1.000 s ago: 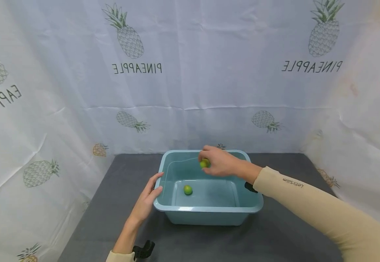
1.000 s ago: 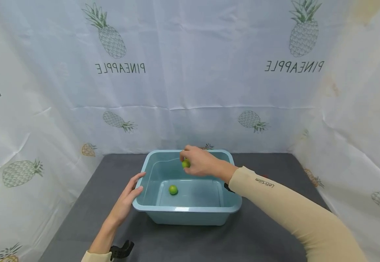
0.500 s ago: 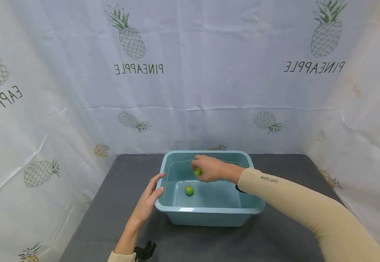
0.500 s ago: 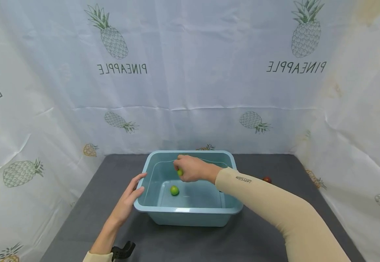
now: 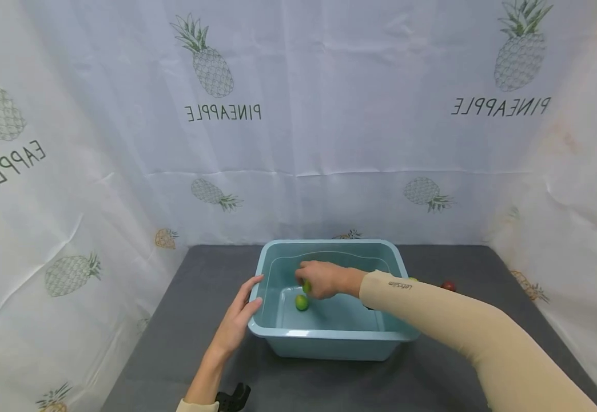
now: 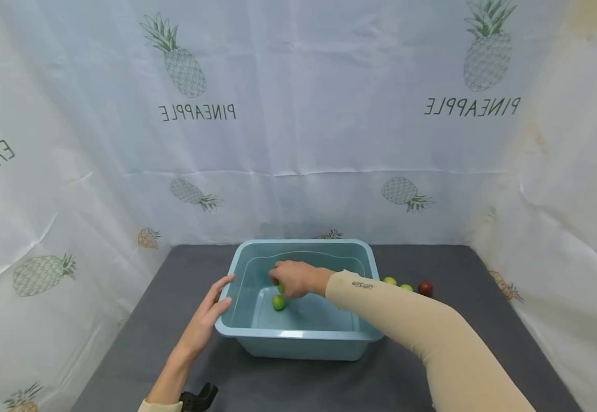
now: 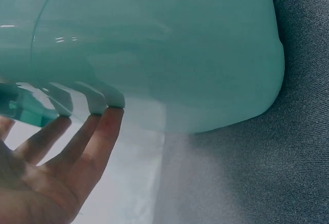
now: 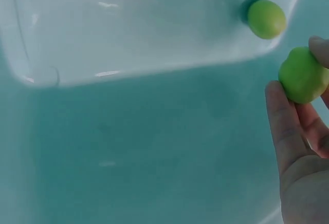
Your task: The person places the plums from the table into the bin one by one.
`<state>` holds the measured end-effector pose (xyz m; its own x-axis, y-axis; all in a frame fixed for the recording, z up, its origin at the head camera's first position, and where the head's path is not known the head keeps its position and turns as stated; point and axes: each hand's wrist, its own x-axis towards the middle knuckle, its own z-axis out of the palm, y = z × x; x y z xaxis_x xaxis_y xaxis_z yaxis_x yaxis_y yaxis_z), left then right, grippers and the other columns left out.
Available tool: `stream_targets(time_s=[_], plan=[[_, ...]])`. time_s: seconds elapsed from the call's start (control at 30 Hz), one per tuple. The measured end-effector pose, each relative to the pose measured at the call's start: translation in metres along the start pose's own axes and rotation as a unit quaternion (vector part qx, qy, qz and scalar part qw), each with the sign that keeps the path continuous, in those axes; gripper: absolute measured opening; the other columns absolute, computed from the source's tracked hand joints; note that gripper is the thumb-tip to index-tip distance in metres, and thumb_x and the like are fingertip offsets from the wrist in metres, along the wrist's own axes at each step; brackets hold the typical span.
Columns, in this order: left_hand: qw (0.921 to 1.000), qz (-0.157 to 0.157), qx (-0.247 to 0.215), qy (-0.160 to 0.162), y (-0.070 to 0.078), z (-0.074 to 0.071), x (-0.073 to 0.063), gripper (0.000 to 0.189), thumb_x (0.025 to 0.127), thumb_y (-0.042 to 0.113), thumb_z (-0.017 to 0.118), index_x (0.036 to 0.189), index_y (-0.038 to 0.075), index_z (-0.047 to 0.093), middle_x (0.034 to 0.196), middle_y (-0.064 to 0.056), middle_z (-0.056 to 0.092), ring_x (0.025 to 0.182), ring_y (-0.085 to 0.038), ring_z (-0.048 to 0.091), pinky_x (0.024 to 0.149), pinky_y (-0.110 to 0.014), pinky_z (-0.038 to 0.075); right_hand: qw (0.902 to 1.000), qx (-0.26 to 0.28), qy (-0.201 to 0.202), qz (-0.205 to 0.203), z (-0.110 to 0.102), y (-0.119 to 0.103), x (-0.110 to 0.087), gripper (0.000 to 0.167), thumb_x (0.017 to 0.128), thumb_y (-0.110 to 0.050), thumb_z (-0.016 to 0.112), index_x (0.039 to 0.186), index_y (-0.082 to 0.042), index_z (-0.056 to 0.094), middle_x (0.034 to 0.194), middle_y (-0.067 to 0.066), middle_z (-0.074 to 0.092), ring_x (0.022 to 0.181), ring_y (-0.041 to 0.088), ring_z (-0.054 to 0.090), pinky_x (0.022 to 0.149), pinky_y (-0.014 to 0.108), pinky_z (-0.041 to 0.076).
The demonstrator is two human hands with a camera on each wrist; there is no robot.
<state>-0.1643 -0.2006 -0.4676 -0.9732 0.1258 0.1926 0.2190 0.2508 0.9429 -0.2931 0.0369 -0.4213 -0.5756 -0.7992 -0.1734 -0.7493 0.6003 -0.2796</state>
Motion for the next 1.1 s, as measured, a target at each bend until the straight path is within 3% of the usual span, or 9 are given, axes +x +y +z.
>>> stream_targets(time_s=[0.37, 0.57, 0.83, 1.1], plan=[[1.0000, 0.001, -0.003, 0.000, 0.001, 0.002, 0.000, 0.048, 0.108, 0.027, 0.047, 0.155, 0.022, 0.040, 0.162, -0.015, 0.032, 0.136, -0.039, 0.045, 0.098, -0.053, 0.041, 0.9989, -0.038, -0.025, 0.010, 0.020, 0.011, 0.003, 0.024, 0.090, -0.007, 0.074, 0.113, -0.012, 0.069, 0.101, -0.003, 0.057, 0.083, 0.012, 0.051, 0.076, 0.030, 0.048], [0.9999, -0.009, -0.001, 0.006, 0.000, 0.001, -0.002, 0.048, 0.107, 0.028, 0.049, 0.154, 0.024, 0.041, 0.161, -0.014, 0.033, 0.136, -0.038, 0.045, 0.097, -0.053, 0.041, 0.9993, -0.023, -0.030, 0.001, 0.018, 0.015, 0.003, 0.025, 0.091, -0.008, 0.072, 0.115, -0.011, 0.069, 0.108, 0.003, 0.059, 0.085, 0.013, 0.053, 0.075, 0.032, 0.048], [0.9999, -0.008, 0.010, 0.008, -0.002, 0.004, -0.002, 0.047, 0.107, 0.028, 0.049, 0.153, 0.025, 0.041, 0.162, -0.012, 0.032, 0.139, -0.037, 0.042, 0.099, -0.056, 0.039, 0.9996, 0.007, 0.026, -0.012, -0.032, 0.011, -0.020, 0.017, 0.096, -0.012, 0.070, 0.112, -0.013, 0.067, 0.112, 0.004, 0.060, 0.102, 0.020, 0.059, 0.088, 0.038, 0.049], [0.9998, -0.013, 0.009, 0.008, -0.001, 0.001, 0.000, 0.047, 0.107, 0.029, 0.049, 0.153, 0.027, 0.040, 0.161, -0.013, 0.033, 0.135, -0.038, 0.045, 0.098, -0.056, 0.040, 0.9925, 0.051, 0.109, -0.020, -0.078, 0.005, -0.065, 0.009, 0.097, -0.011, 0.069, 0.105, -0.013, 0.068, 0.104, 0.001, 0.063, 0.095, 0.019, 0.060, 0.085, 0.034, 0.050]])
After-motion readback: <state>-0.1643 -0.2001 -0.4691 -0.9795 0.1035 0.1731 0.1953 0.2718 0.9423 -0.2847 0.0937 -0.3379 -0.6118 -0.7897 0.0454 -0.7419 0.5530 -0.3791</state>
